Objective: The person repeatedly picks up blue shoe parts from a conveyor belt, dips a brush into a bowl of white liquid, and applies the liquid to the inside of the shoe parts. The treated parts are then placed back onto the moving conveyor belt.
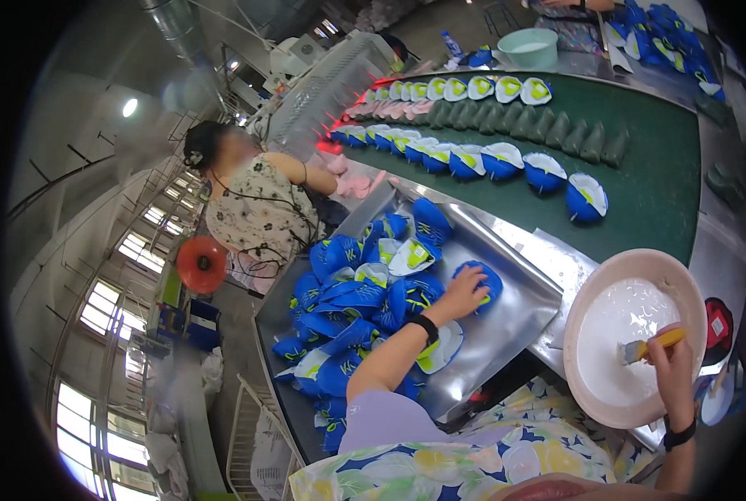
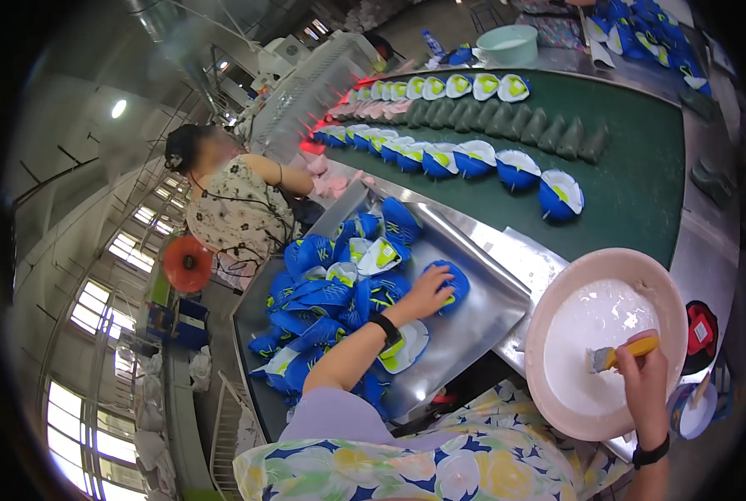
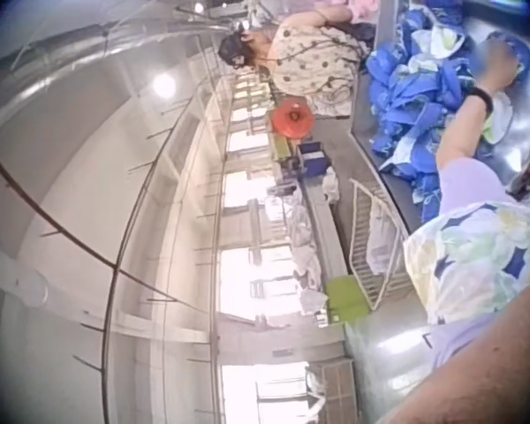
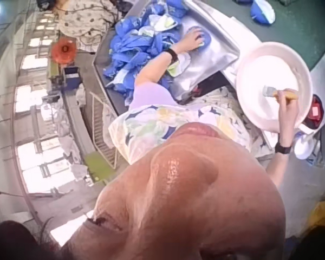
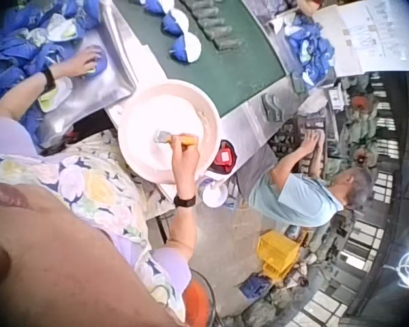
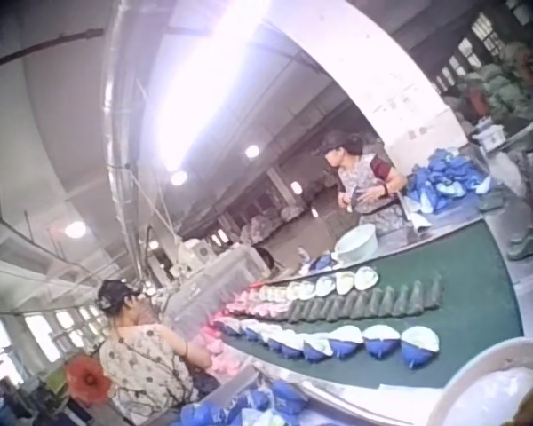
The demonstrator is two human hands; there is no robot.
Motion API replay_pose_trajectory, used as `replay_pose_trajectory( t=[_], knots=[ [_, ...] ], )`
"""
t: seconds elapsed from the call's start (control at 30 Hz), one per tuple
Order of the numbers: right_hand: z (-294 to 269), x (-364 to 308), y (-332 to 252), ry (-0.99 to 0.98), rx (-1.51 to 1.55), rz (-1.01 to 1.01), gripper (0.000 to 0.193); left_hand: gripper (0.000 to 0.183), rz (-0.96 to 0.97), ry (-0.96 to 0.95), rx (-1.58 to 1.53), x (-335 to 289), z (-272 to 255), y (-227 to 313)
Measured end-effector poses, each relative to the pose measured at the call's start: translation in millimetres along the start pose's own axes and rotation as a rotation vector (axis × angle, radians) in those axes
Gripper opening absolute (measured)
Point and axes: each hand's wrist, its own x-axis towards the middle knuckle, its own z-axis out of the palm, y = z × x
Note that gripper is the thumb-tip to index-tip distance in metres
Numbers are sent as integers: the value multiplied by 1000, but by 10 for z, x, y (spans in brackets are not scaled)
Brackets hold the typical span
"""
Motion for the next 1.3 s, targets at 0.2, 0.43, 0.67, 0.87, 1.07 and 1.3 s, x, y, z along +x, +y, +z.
replay_pose_trajectory(
  t=[0.2, 0.43, 0.67, 0.87, 1.07, 1.3],
  knots=[
    [118, -67, -124, -106, -235, -218, 14, 54, 297, -275, 158, -176, 58, 483],
    [357, -60, -60, -201, -253, -209, 16, 34, 353, -162, 205, -129, -214, 816],
    [164, -286, -334, -318, -543, -337, 13, 55, 280, 192, -302, 270, -1043, 1155],
    [-452, -152, -225, 29, -590, -420, 10, 30, 540, -44, 281, 734, -983, 1173],
    [-478, -17, -716, 58, -267, -562, 23, 29, 513, -360, -558, 714, -811, 2035],
    [-415, -5, -846, 197, -291, -567, 25, 41, 221, -556, -1206, 843, -567, 2333]
  ],
)
